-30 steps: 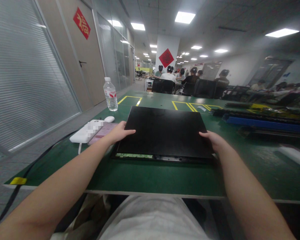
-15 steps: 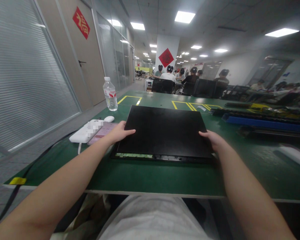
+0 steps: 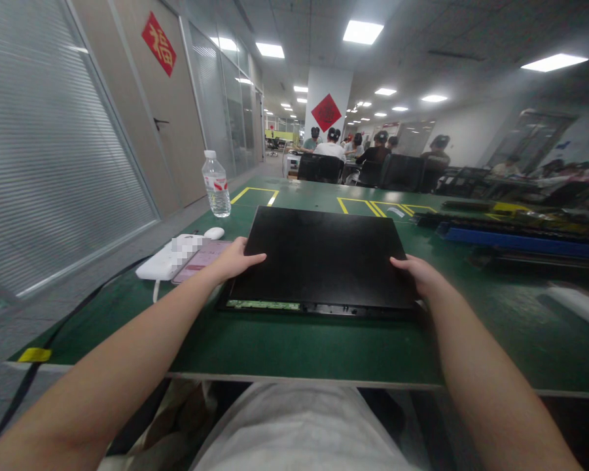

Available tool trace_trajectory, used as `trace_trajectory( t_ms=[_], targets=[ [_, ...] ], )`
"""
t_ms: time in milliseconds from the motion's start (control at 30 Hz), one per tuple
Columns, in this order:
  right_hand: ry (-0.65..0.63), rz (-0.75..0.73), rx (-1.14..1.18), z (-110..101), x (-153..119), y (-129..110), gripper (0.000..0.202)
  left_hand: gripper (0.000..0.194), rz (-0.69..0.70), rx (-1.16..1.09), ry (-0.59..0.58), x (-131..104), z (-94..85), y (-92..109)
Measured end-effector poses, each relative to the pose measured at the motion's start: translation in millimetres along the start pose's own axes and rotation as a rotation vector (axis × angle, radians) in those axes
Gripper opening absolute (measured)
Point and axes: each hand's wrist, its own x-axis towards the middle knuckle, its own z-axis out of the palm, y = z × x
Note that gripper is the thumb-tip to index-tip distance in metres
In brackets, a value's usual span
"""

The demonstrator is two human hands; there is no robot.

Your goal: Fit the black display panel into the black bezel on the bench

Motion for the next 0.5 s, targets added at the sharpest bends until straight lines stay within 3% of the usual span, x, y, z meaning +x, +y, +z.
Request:
trace_trajectory(
  t_ms=[300, 500],
  targets=[
    [0.131, -0.134, -0.092, 2.5, 0.1, 0.6, 0.012, 0.067, -0.026, 0.012, 0.003, -2.1, 0.8, 3.1],
    [0.101, -0.162, -0.08, -1.2, 6.6, 2.9, 0.02, 0.068, -0.019, 0.043, 0.012, -2.1, 0.6, 3.8]
  ],
)
